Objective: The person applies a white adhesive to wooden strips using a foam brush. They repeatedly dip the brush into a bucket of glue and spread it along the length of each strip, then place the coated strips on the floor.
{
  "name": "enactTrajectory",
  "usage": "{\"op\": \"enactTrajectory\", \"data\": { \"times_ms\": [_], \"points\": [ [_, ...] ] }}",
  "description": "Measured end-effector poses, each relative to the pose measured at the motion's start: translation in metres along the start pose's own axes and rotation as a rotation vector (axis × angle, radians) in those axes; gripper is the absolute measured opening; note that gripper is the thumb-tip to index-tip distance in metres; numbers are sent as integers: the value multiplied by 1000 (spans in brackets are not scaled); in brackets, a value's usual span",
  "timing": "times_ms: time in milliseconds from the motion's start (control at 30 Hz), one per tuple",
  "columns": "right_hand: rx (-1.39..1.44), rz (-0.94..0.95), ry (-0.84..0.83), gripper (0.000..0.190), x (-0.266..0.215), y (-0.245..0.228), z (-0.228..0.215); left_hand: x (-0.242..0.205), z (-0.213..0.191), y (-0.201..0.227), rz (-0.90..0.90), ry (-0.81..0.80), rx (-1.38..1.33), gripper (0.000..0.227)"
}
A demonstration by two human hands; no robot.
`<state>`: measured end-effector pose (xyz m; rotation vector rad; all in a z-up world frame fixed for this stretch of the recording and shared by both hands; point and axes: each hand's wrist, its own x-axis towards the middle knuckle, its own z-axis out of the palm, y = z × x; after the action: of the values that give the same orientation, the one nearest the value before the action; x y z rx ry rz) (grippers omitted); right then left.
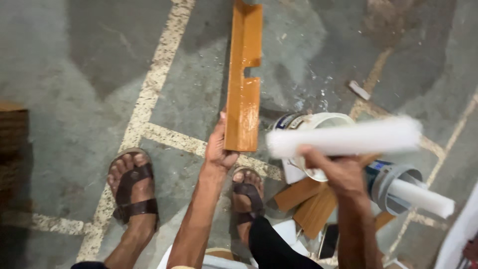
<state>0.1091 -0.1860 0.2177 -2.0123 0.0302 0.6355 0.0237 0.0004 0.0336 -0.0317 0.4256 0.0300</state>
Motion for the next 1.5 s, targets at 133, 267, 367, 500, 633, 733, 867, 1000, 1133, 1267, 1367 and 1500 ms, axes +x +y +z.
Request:
{"op": "enactTrajectory", "data": {
  "times_ms": [133, 267, 367, 500, 633, 733, 867, 1000, 1133, 1267, 1367, 1500],
  "points": [
    [-351, -38, 224, 28, -6, 11, -63, -13, 1, -7, 91, 94, 158, 57],
    [-724, -95, 175, 22, 19, 54, -64, -21, -3, -9, -29, 35, -21, 54],
    [-736, -399, 150, 20, 37, 79, -48, -18, 0, -12, -51, -1, -71, 49],
    [-79, -23, 30, 40, 42, 72, -62, 13, 7, -14, 6, 104, 165, 50],
    [-65, 254, 126, 25, 19, 68, -103, 36, -12, -13, 7, 18, 65, 46],
    [271, 266, 130, 15, 9, 85, -123, 38, -26, -22, -14, -2, -73, 44],
    [499, 345, -107, 24, 8, 118, -122, 18, -32, -33, -32, 69, -78, 45],
    [743, 239, -315, 14, -3, 96, -113, 9, -21, -32, -24, 74, 27, 49],
    [454, 57, -45, 18, -7, 54, -60, 6, -17, -26, -37, 36, 33, 50],
    [90, -220, -9, 24, 24, 31, 15, 7, -14, -23, -14, -30, 2, 50],
    [-164, -398, -23, 33, 44, 23, 54, 6, -9, -22, -20, 16, -7, 51],
    [-412, -478, 78, 22, 53, 17, 74, 5, -5, -14, -39, 29, 16, 51]
  ]
}}
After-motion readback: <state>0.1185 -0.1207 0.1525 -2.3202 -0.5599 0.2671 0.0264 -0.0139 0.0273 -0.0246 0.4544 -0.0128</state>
